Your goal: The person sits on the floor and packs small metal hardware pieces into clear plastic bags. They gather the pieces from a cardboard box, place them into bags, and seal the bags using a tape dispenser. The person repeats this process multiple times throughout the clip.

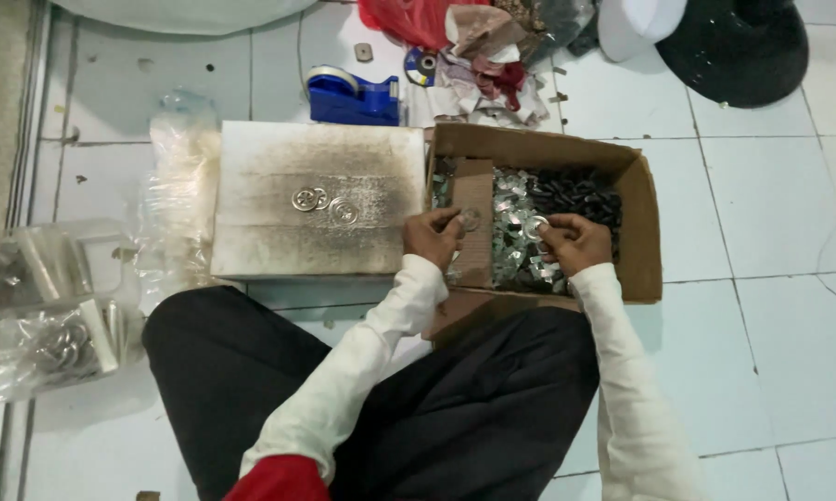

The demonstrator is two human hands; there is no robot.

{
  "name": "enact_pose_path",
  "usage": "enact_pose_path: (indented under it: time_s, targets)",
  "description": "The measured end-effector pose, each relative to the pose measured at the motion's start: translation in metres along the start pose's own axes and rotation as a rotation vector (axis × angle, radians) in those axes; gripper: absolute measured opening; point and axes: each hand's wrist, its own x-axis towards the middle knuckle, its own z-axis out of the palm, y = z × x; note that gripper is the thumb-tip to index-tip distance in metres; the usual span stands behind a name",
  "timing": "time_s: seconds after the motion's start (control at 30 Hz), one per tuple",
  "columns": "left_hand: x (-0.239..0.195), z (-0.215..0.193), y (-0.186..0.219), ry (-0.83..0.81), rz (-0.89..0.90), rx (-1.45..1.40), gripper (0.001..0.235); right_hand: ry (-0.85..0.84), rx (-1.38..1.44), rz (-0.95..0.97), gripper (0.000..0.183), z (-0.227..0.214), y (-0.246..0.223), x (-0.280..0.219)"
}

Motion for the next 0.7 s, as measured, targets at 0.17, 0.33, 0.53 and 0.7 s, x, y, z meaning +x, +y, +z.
enact_pose_path:
  time_s: [0.17,0.33,0.53,0.7]
  targets:
    - [0.014,-0.11,0.019,0.286,0.128,0.314,0.016,-0.213,0.008,0.0,0.034,0.106,-0.031,-0.009]
    - [0.047,-0.185,0.015,0.405,0.13,0.415,0.017,-0.327,-0.262,-0.163,0.026,0.195,-0.061,-0.018]
    - [0.053,-0.198,0.028,0.441,0.354,0.712,0.044,-0.307,0.195,-0.002,0.043,0.201,-0.08,-0.036]
    - [0.017,-0.116,0.039,0.218,0.76,0.644,0.031,-0.195,-0.081,-0.122,0.025,0.106,-0.033,-0.018]
